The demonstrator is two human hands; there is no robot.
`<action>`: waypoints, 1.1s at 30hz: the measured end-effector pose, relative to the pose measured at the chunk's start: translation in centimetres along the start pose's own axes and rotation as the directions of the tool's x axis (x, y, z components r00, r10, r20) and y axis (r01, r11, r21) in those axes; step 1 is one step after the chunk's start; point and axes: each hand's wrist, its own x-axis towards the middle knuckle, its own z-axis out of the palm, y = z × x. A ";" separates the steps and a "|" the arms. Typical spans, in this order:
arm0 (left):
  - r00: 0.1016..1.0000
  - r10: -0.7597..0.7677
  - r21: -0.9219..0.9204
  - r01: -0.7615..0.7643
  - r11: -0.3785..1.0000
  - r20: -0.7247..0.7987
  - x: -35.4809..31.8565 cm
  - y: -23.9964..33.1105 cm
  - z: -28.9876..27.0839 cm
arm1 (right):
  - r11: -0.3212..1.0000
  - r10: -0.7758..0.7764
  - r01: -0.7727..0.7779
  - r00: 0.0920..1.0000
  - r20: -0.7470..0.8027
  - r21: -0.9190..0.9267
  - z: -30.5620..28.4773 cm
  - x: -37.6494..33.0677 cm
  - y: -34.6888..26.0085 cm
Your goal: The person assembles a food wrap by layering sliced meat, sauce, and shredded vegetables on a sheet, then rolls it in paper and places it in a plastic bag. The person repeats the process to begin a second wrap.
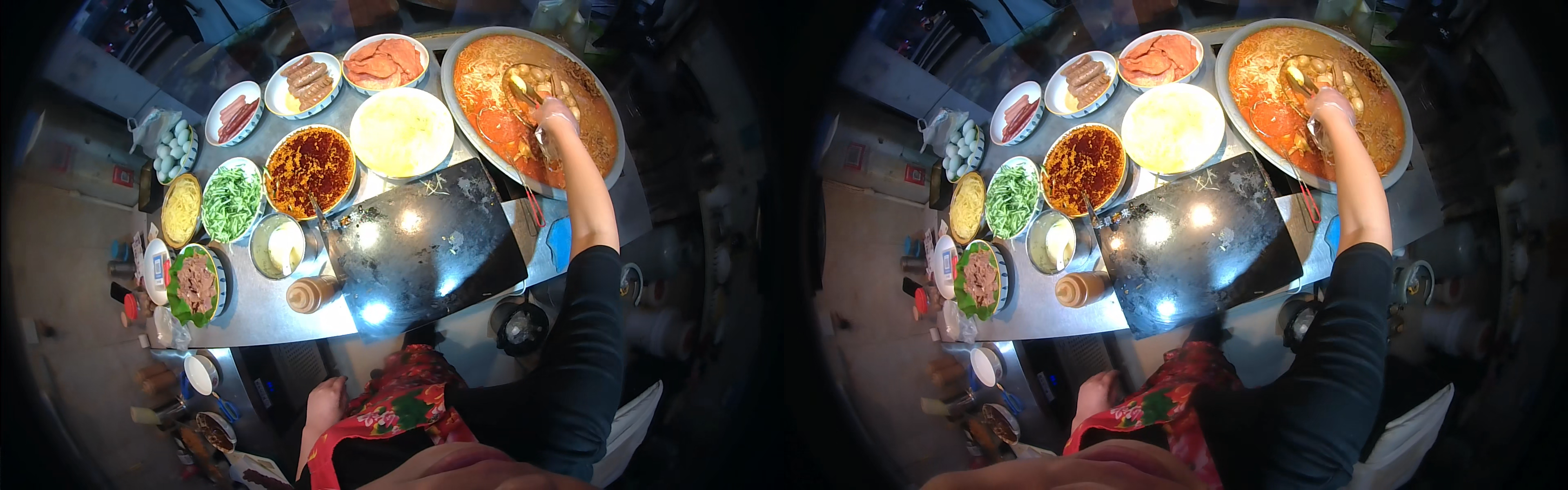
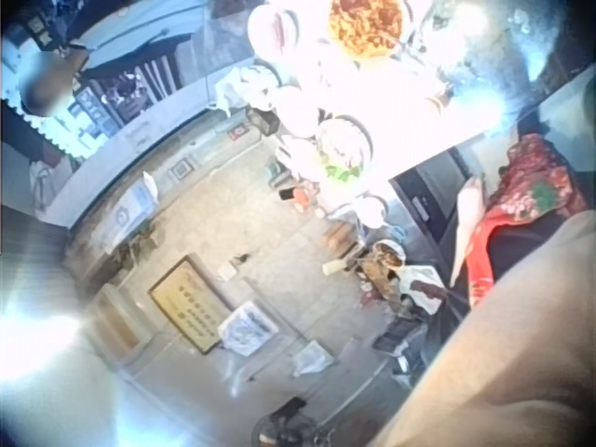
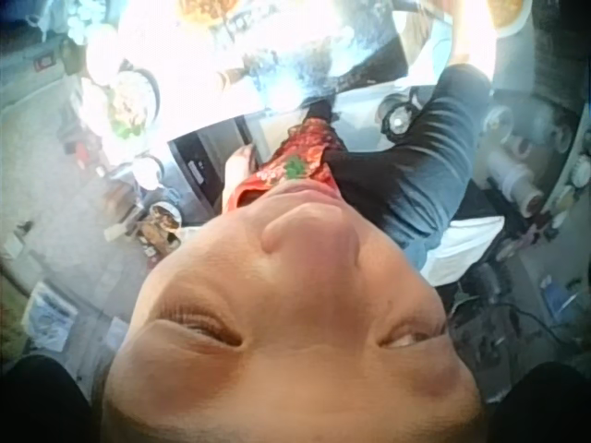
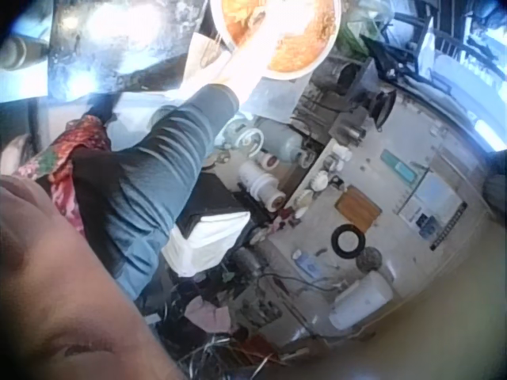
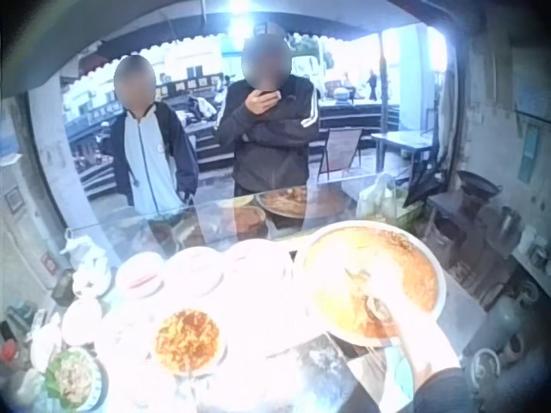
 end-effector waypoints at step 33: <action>0.709 -0.476 -0.370 0.315 0.874 -0.521 -23.4 -4.9 16.0 | -0.058 -0.955 0.639 -0.258 0.144 0.767 -6.2 -62.9 -43.1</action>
